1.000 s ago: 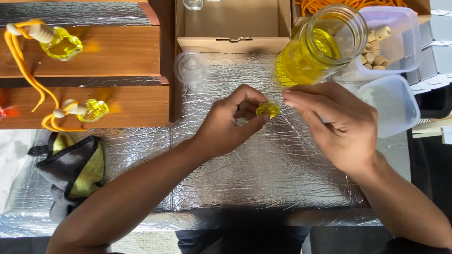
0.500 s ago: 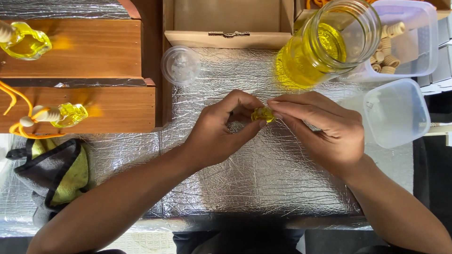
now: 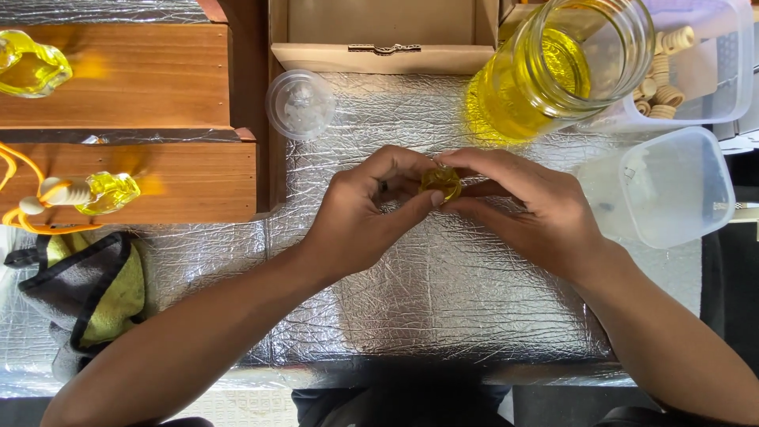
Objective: Assembling small perfume bottles by filling them with oil using a syringe and attaching wooden caps and strings.
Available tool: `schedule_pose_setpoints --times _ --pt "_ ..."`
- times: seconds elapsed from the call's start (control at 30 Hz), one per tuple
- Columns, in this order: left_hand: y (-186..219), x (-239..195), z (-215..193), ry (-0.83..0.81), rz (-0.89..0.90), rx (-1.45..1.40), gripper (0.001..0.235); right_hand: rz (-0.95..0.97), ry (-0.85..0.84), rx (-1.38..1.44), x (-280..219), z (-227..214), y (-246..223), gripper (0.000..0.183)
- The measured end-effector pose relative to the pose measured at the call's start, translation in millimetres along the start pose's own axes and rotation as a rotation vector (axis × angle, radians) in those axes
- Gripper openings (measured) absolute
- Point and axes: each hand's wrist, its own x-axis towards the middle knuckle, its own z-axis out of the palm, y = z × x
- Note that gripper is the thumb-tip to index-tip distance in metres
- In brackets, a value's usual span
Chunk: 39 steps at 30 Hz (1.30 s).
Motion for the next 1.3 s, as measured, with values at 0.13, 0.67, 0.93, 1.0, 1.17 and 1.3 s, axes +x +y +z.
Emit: schedule_pose_setpoints --times 0.13,0.67,0.93,1.0,1.17,1.3 --pt "-0.5 -1.3 0.5 0.006 -0.053 -0.009 0.022 -0.022 0.03 0.011 -3.6 2.6 7.2 0.048" --pt "-2.1 -1.9 0.7 0.02 -0.098 -0.013 0.024 0.183 0.001 0.164 -7.0 13.3 16.5 0.058" --pt "4.1 0.9 0.7 0.012 -0.043 -0.045 0.021 0.143 0.056 0.016 -18.9 17.3 20.9 0.055" --pt "8.6 2.1 -1.2 0.002 -0.073 -0.018 0.022 0.206 0.055 -0.113 -20.1 15.7 22.6 0.061" --pt "9.9 0.6 -1.2 -0.034 -0.04 0.023 0.021 0.059 0.012 -0.24 -21.3 9.4 27.7 0.063" --pt "11.8 -0.5 -1.2 -0.061 -0.061 0.015 0.02 -0.046 0.026 -0.244 -20.7 9.2 24.1 0.062"
